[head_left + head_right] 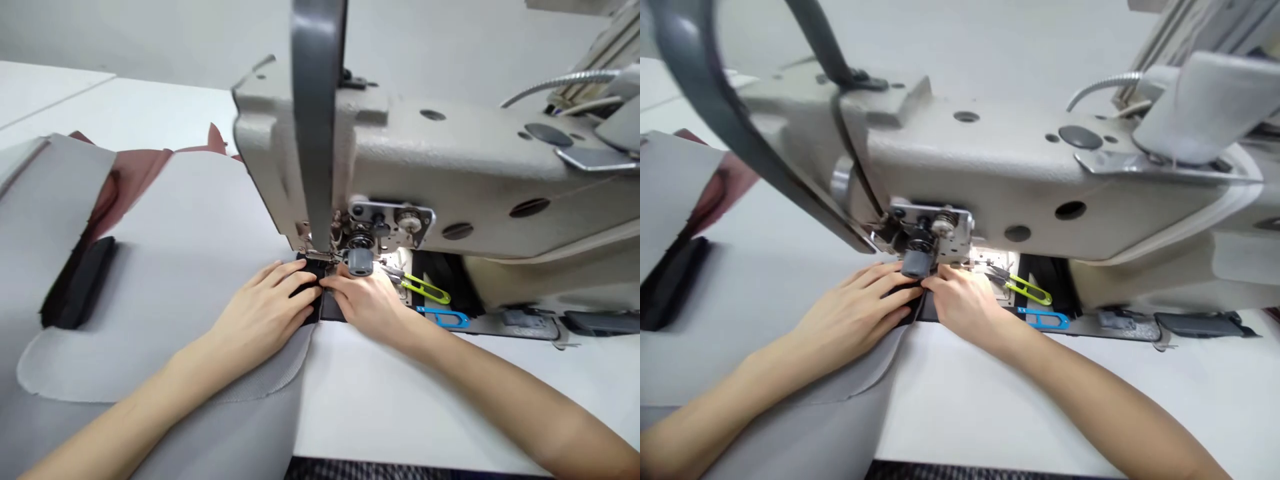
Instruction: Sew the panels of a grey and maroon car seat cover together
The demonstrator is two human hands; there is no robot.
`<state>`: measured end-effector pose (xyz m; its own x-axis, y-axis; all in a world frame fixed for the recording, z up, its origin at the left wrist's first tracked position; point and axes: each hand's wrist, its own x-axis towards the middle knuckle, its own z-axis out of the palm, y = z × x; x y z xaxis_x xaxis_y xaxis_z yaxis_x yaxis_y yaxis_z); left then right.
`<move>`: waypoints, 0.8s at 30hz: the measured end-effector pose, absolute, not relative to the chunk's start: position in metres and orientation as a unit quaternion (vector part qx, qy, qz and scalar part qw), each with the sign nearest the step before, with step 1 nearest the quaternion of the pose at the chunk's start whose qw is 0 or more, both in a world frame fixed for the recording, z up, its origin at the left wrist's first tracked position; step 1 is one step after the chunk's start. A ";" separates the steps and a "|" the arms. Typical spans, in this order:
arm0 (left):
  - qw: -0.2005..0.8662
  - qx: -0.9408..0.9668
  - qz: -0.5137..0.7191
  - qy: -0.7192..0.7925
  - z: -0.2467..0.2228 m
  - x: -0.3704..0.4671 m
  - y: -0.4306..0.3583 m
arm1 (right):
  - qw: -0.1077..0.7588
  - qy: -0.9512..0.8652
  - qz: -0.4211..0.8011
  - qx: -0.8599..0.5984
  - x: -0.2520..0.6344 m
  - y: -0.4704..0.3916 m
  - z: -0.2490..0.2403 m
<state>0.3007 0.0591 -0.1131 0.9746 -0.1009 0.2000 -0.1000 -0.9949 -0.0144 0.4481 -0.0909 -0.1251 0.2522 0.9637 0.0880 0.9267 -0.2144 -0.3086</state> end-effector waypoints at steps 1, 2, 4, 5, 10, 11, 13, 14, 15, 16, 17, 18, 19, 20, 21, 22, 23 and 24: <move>-0.004 -0.994 -0.098 0.050 -0.113 0.301 0.060 | 0.153 -0.600 0.063 -0.782 0.448 -0.090 -0.125; -0.008 -0.994 -0.095 0.049 -0.113 0.302 0.061 | 0.159 -0.594 0.062 -0.786 0.447 -0.090 -0.125; -0.012 -0.994 -0.094 0.046 -0.113 0.302 0.062 | 0.173 -0.589 0.056 -0.787 0.447 -0.091 -0.127; -0.014 -0.994 -0.094 0.045 -0.113 0.303 0.063 | 0.180 -0.588 0.053 -0.787 0.447 -0.092 -0.129; -0.020 -0.993 -0.105 0.047 -0.112 0.306 0.064 | 0.209 -0.588 0.029 -0.781 0.448 -0.092 -0.134; -0.020 -0.993 -0.107 0.047 -0.111 0.307 0.063 | 0.215 -0.589 0.022 -0.779 0.448 -0.092 -0.135; -0.018 -0.993 -0.106 0.048 -0.109 0.310 0.063 | 0.224 -0.594 0.004 -0.773 0.449 -0.091 -0.137; -0.015 -0.993 -0.105 0.047 -0.108 0.311 0.064 | 0.227 -0.597 -0.004 -0.769 0.449 -0.090 -0.138; -0.010 -0.993 -0.104 0.047 -0.108 0.313 0.064 | 0.229 -0.600 -0.012 -0.766 0.449 -0.090 -0.139; -0.005 -0.994 -0.103 0.045 -0.107 0.314 0.064 | 0.231 -0.604 -0.017 -0.763 0.450 -0.090 -0.141; 0.000 -0.994 -0.102 0.045 -0.107 0.315 0.065 | 0.234 -0.605 -0.021 -0.761 0.450 -0.091 -0.142; 0.004 -0.994 -0.100 0.045 -0.106 0.317 0.065 | 0.239 -0.605 -0.025 -0.759 0.450 -0.091 -0.144; 0.006 -0.994 -0.099 0.044 -0.106 0.318 0.066 | 0.245 -0.604 -0.029 -0.758 0.451 -0.092 -0.145; 0.005 -0.994 -0.097 0.045 -0.105 0.318 0.068 | 0.251 -0.602 -0.033 -0.757 0.451 -0.092 -0.147; 0.001 -0.995 -0.092 0.045 -0.105 0.319 0.069 | 0.257 -0.600 -0.036 -0.757 0.451 -0.093 -0.148; -0.005 -0.995 -0.089 0.046 -0.105 0.320 0.070 | 0.262 -0.597 -0.037 -0.757 0.451 -0.093 -0.148; -0.012 -0.995 -0.086 0.047 -0.105 0.321 0.072 | 0.265 -0.595 -0.036 -0.758 0.452 -0.093 -0.149; -0.020 -0.995 -0.082 0.048 -0.105 0.323 0.072 | 0.265 -0.594 -0.033 -0.758 0.452 -0.093 -0.149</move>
